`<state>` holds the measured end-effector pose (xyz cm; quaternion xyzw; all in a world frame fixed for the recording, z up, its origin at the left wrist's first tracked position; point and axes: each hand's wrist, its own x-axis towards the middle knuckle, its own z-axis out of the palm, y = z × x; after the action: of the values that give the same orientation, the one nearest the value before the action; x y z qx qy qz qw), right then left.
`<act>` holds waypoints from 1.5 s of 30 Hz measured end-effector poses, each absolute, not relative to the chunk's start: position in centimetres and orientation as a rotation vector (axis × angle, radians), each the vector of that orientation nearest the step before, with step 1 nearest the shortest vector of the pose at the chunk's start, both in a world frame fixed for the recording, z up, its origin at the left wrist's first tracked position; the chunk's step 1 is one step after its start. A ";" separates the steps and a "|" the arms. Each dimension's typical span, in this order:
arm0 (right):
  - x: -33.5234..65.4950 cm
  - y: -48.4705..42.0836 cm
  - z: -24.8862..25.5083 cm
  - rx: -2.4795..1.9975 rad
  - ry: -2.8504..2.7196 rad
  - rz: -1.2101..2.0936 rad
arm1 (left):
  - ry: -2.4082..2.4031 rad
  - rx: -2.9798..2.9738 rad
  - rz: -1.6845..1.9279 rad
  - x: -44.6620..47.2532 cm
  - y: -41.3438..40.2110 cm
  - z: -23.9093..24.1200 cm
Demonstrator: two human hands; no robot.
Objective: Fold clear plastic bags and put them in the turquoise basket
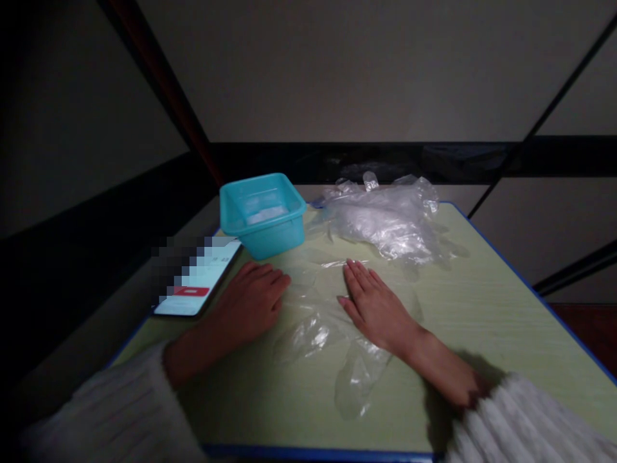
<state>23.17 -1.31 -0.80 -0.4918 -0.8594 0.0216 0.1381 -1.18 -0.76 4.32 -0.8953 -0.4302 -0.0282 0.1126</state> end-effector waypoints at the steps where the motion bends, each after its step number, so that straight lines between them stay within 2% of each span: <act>1: 23.2 -1.3 -0.8 -1.422 -2.492 0.057 | -1.262 -2.603 -0.061 -1.5 -0.7 4.3; 6: 23.2 -1.1 -0.4 -1.397 -2.481 0.066 | -1.301 -2.568 0.011 -3.5 -1.0 3.5; 8: 23.0 -1.2 0.1 -1.386 -2.458 0.087 | -1.297 -2.640 -0.068 -3.8 -1.1 3.6; 13: 22.2 -1.8 1.2 -1.261 -2.457 0.124 | -1.431 -2.682 -0.722 -1.8 -1.8 4.1; 14: 22.1 -1.9 1.2 -1.233 -2.467 0.134 | -1.438 -2.699 -0.758 -1.2 -2.1 3.9; 19: 21.5 -2.3 1.2 -1.151 -2.515 0.147 | -1.272 -2.838 -0.576 0.8 -3.8 1.2; 24: 20.9 -2.9 1.7 -1.102 -2.546 0.173 | -1.370 -2.805 -0.448 0.5 -4.4 -0.7; 34: 19.2 -4.6 1.7 -0.926 -2.687 0.262 | -1.420 -2.716 -0.349 -1.4 -6.0 -1.5; 45: 17.5 -4.2 1.1 -0.932 -2.736 0.318 | -1.493 -2.771 -0.337 -1.0 -5.8 -1.6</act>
<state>17.52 -4.20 1.14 -0.3183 -0.9345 0.1086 0.1164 -0.98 -5.76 -1.62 -0.8752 -0.4718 -0.1063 -0.0119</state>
